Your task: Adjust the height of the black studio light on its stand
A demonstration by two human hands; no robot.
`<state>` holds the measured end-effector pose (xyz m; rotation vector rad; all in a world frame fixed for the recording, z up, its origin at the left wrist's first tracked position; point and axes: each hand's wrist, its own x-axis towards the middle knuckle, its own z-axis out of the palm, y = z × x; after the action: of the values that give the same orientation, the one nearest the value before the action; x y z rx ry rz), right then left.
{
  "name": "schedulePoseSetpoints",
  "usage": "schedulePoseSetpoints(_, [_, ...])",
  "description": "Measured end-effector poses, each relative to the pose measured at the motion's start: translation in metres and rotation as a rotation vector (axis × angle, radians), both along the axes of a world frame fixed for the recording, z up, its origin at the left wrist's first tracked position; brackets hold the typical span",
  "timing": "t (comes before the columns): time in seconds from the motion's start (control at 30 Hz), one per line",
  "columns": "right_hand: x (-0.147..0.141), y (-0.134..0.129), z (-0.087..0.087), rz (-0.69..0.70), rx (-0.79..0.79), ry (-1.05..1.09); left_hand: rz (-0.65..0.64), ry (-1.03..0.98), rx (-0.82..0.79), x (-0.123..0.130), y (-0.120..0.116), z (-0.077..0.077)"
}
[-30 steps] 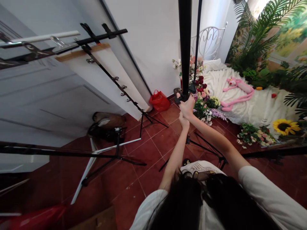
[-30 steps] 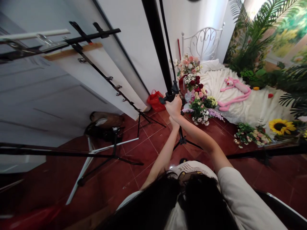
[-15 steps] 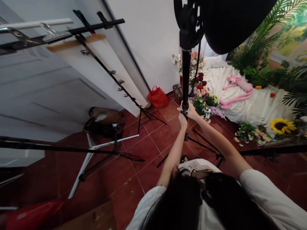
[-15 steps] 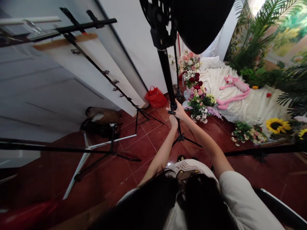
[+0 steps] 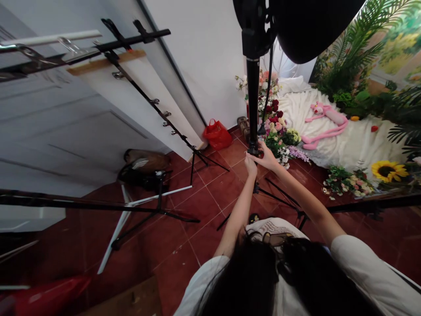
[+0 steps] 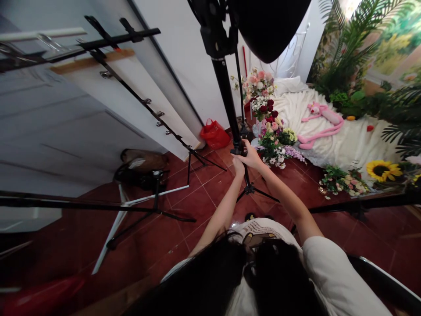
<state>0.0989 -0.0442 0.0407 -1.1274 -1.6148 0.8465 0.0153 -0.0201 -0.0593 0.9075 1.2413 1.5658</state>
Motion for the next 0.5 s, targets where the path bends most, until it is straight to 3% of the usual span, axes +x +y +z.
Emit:
schedulePoseSetpoints(0.23, [0.033, -0.012, -0.036, -0.015, 0.051, -0.215, 0.029, -0.016, -0.101, 0.004, 0.002, 0.001])
schedulePoseSetpoints(0.37, [0.030, -0.011, -0.043, -0.009, 0.096, -0.243, 0.074, 0.027, -0.101, 0.003, 0.000, 0.002])
schedulePoseSetpoints(0.5, [0.027, -0.012, -0.043, -0.032, 0.106, -0.242, 0.038, 0.022, -0.100, 0.002, 0.000, 0.001])
